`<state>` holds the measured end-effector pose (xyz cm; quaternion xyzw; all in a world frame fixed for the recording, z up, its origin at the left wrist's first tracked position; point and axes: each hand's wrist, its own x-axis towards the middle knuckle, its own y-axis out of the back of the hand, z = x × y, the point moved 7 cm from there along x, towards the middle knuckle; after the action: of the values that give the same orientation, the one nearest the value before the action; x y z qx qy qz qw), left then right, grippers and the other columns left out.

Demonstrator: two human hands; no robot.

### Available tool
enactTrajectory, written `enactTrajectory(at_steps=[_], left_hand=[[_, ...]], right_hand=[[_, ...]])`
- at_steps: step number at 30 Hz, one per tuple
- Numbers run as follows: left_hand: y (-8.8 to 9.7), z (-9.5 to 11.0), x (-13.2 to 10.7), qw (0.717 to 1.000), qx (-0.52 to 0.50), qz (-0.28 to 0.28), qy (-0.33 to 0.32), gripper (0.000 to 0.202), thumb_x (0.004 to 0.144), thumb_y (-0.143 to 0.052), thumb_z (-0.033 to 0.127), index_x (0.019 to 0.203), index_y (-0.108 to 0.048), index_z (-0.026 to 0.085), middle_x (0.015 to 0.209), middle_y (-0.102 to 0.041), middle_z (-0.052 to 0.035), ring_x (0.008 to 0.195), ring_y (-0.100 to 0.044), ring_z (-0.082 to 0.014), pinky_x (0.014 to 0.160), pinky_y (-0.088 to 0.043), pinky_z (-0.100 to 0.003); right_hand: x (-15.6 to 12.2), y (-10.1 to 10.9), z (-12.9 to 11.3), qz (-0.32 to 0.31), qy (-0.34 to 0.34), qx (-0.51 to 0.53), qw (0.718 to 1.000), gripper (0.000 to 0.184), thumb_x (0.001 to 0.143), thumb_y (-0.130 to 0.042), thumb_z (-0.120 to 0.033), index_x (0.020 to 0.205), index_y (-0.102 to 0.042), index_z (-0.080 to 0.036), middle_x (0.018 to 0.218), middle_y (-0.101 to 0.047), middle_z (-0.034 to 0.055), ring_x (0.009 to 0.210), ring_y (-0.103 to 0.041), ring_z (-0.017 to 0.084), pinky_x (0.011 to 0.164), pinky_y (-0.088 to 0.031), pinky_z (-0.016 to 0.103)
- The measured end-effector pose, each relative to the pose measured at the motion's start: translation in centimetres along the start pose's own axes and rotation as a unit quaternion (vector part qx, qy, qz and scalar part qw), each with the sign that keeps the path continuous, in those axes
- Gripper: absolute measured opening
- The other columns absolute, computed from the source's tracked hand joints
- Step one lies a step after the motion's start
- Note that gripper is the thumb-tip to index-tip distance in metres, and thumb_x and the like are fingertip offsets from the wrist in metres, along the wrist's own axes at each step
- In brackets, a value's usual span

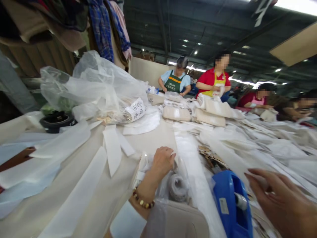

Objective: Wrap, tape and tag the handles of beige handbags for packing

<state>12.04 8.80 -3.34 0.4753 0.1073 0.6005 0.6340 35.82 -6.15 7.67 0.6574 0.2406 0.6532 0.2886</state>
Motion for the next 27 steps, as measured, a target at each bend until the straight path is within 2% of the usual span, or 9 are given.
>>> enactTrajectory(at_steps=[4, 7, 10, 14, 17, 19, 21, 24, 27], left_hand=[[0.0, 0.4, -0.1, 0.999, -0.003, 0.022, -0.047, 0.011, 0.082, -0.058, 0.019, 0.089, -0.066, 0.017, 0.094, -0.069, -0.009, 0.096, -0.06, -0.0236, 0.086, -0.046, -0.038], [0.2, 0.6, 0.0, 0.996, -0.004, 0.04, -0.078, 0.012, 0.082, -0.057, 0.018, 0.089, -0.066, 0.017, 0.093, -0.069, -0.0089, 0.094, -0.061, -0.0244, 0.085, -0.047, -0.039], [1.3, 2.0, -0.1, 0.992, -0.008, 0.061, -0.113, 0.013, 0.082, -0.055, 0.019, 0.089, -0.066, 0.017, 0.09, -0.07, -0.0089, 0.09, -0.062, -0.0244, 0.082, -0.049, -0.041], [3.6, 7.2, -2.2, 0.975, -0.036, 0.067, -0.21, 0.034, 0.081, -0.06, 0.03, 0.113, -0.058, 0.017, 0.111, -0.065, -0.0112, 0.106, -0.058, -0.0242, 0.093, -0.047, -0.04], [4.2, 12.5, -5.9, 0.934, -0.01, 0.042, -0.354, 0.069, 0.074, -0.069, 0.032, 0.135, -0.04, 0.015, 0.138, -0.045, -0.0181, 0.13, -0.037, -0.032, 0.103, -0.035, -0.05], [3.9, 15.1, -8.5, 0.9, 0.026, 0.023, -0.434, 0.072, 0.076, -0.065, 0.022, 0.139, -0.033, 0.016, 0.144, -0.037, -0.0193, 0.135, -0.026, -0.0362, 0.105, -0.028, -0.057], [3.8, 16.5, -10.4, 0.879, 0.03, 0.007, -0.477, 0.062, 0.08, -0.053, 0.011, 0.139, -0.034, 0.018, 0.142, -0.04, -0.0174, 0.134, -0.03, -0.0343, 0.105, -0.026, -0.057], [5.2, 17.7, -11.7, 0.887, -0.079, -0.035, -0.453, 0.049, 0.086, -0.039, 0.01, 0.135, -0.039, 0.013, 0.133, -0.051, -0.0178, 0.125, -0.045, -0.0276, 0.102, -0.037, -0.045], [6.2, 18.4, -11.9, 0.906, -0.267, -0.164, -0.285, 0.029, 0.091, -0.04, 0.025, 0.114, -0.055, 0.014, 0.109, -0.064, -0.0116, 0.1, -0.06, -0.0206, 0.087, -0.048, -0.031]], right_hand=[[-2.2, 4.4, -2.1, 0.019, -0.067, 0.035, 0.997, 0.033, 0.083, -0.046, -0.048, 0.093, -0.062, -0.02, 0.078, -0.064, 0.004, 0.059, -0.058, 0.016, 0.056, -0.047, 0.027], [-5.1, 6.8, -1.3, 0.009, -0.143, 0.099, 0.985, 0.032, 0.078, -0.056, -0.045, 0.098, -0.061, -0.022, 0.085, -0.066, 0.003, 0.065, -0.059, 0.015, 0.054, -0.047, 0.023], [-8.5, 8.0, 0.0, -0.012, -0.25, 0.18, 0.951, 0.035, 0.072, -0.064, -0.049, 0.096, -0.064, -0.022, 0.075, -0.064, 0.0009, 0.059, -0.058, 0.014, 0.048, -0.046, 0.021], [-12.2, 7.9, 0.7, 0.003, -0.398, 0.34, 0.852, 0.04, 0.065, -0.071, -0.051, 0.09, -0.064, -0.02, 0.068, -0.064, 0.0014, 0.058, -0.059, 0.016, 0.049, -0.048, 0.022], [-13.9, 7.0, 0.4, 0.009, -0.456, 0.456, 0.764, 0.042, 0.056, -0.079, -0.046, 0.085, -0.064, -0.019, 0.071, -0.066, 0.0022, 0.06, -0.06, 0.017, 0.049, -0.049, 0.022], [-14.7, 6.4, 0.1, -0.01, -0.473, 0.515, 0.715, 0.041, 0.054, -0.082, -0.042, 0.083, -0.064, -0.02, 0.072, -0.066, 0.0021, 0.06, -0.06, 0.017, 0.048, -0.049, 0.023], [-15.2, 6.2, -0.3, -0.043, -0.467, 0.567, 0.677, 0.035, 0.06, -0.079, -0.044, 0.082, -0.065, -0.02, 0.073, -0.066, 0.0033, 0.06, -0.06, 0.018, 0.049, -0.049, 0.025], [-15.3, 6.9, -1.0, -0.062, -0.412, 0.618, 0.667, 0.038, 0.077, -0.059, -0.057, 0.086, -0.069, -0.021, 0.079, -0.067, 0.0072, 0.067, -0.062, 0.021, 0.06, -0.053, 0.033], [-15.1, 7.8, -1.8, -0.043, -0.364, 0.603, 0.709, 0.041, 0.075, -0.065, -0.051, 0.108, -0.066, -0.027, 0.109, -0.064, 0.0064, 0.096, -0.059, 0.023, 0.084, -0.049, 0.034]])
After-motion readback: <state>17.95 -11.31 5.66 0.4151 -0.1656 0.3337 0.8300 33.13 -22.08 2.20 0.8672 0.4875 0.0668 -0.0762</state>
